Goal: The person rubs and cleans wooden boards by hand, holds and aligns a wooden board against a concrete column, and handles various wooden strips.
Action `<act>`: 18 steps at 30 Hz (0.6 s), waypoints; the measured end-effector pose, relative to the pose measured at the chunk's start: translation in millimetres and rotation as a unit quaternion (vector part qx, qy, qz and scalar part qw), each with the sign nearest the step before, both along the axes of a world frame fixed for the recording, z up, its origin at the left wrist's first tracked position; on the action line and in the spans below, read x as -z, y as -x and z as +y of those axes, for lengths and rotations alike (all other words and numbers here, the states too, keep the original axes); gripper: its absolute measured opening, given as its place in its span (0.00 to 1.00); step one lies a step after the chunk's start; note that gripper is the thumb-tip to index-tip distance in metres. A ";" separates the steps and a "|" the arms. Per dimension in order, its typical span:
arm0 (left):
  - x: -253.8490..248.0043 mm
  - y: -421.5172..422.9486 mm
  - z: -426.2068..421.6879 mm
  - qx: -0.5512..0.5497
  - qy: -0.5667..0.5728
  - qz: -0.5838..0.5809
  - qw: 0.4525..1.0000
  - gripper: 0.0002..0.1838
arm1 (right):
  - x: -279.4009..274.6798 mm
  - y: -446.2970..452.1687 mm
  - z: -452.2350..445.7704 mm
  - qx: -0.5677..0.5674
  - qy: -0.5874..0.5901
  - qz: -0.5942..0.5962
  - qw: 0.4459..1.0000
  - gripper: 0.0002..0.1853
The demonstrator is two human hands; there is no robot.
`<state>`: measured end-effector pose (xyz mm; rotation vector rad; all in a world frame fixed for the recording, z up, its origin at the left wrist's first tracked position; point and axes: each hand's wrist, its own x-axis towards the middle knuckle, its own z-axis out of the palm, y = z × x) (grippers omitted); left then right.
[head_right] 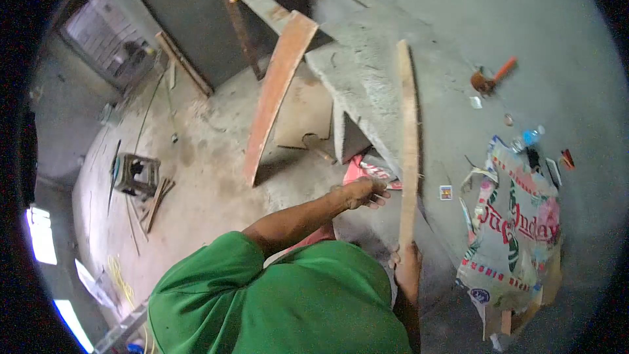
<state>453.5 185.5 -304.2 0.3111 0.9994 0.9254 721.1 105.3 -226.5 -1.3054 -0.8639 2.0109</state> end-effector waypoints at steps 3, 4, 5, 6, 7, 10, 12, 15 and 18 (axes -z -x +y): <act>52.6 9.3 -24.4 -0.013 0.047 0.048 0.998 0.18 | -6.4 0.6 6.1 0.033 0.000 0.020 0.999 0.20; 56.0 18.7 -37.0 -0.039 0.053 0.052 0.996 0.18 | -10.7 3.0 14.9 0.021 -0.057 -0.080 0.995 0.21; 60.2 27.5 -49.1 -0.044 0.063 0.065 0.995 0.18 | -8.8 7.0 26.3 0.008 -0.120 -0.176 0.977 0.21; 61.8 37.2 -60.8 -0.046 0.072 0.075 0.994 0.18 | -0.6 11.8 40.1 -0.015 -0.121 -0.168 0.978 0.21; 67.7 48.5 -73.2 -0.068 0.074 0.077 0.992 0.18 | 7.4 17.9 55.9 -0.019 -0.272 -0.291 0.917 0.23; 94.9 94.2 -116.0 -0.109 0.054 0.213 0.970 0.20 | 10.5 41.3 96.5 -0.028 -0.442 -0.394 0.806 0.28; 139.2 132.1 -161.6 -0.159 0.060 0.290 0.942 0.22 | -0.9 62.9 110.0 -0.036 -0.466 -0.394 0.791 0.32; 187.7 181.8 -260.2 -0.206 0.120 0.481 0.844 0.18 | -19.7 102.3 120.4 -0.046 -0.513 -0.462 0.722 0.33; 217.1 208.7 -372.6 -0.156 0.294 0.576 0.747 0.15 | -17.1 116.9 121.5 -0.203 -0.487 -0.629 0.571 0.34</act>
